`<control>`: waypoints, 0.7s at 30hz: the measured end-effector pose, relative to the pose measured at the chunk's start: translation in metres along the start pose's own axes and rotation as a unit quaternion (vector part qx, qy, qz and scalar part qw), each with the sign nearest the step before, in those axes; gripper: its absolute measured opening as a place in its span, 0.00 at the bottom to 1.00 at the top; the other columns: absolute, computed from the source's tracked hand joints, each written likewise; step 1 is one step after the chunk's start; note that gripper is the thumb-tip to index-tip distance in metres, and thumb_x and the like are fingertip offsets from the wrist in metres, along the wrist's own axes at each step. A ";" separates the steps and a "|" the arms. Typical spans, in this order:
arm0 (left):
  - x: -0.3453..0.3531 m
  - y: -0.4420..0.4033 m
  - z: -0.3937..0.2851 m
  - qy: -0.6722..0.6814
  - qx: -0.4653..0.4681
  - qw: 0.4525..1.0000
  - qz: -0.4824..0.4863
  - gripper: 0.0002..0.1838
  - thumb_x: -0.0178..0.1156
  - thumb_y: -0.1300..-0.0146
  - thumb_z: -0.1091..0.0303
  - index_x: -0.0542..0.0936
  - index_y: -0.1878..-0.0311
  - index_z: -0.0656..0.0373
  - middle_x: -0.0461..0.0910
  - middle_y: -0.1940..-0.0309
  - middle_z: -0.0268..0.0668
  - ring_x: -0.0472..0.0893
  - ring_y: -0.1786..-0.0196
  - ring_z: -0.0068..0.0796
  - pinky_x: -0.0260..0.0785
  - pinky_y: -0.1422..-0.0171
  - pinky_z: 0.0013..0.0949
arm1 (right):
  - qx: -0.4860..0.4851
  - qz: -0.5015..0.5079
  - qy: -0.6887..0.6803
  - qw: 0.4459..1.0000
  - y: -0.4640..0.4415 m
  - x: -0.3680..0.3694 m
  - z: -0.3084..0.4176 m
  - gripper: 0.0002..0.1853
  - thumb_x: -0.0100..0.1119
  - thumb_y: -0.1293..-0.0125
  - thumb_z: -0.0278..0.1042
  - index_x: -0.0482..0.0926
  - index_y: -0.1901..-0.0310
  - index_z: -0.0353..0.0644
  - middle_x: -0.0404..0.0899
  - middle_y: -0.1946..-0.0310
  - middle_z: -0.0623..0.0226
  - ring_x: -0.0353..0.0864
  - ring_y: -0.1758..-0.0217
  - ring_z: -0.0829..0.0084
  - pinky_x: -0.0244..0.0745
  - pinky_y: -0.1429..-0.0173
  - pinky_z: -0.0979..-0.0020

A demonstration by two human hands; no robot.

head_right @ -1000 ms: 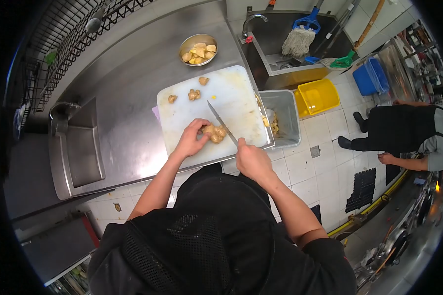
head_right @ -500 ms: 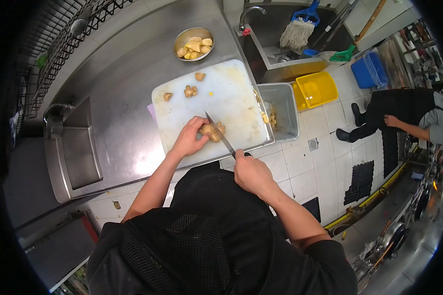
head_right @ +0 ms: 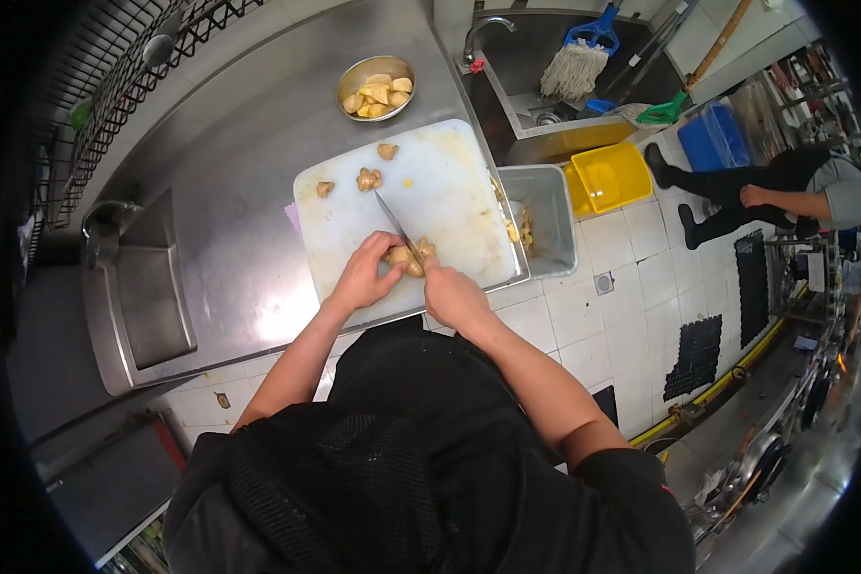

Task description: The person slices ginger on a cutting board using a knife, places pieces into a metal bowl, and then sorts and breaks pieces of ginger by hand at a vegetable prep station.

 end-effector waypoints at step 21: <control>0.027 0.008 -0.020 -0.002 0.019 0.998 -0.054 0.19 0.67 0.40 0.69 0.78 0.47 0.62 0.78 0.51 0.45 0.78 0.45 0.50 0.73 0.39 0.44 | 0.028 0.053 0.075 0.995 0.080 -0.038 -0.014 0.10 0.49 0.31 0.28 0.71 0.53 0.33 0.84 0.69 0.40 0.86 0.63 0.39 0.78 0.55 0.41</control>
Point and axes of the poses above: each hand's wrist, its own y-axis away from the middle knuckle, its own x-axis out of the palm, z = x × y, the point moved 4 cm from there along -y, towards the middle knuckle
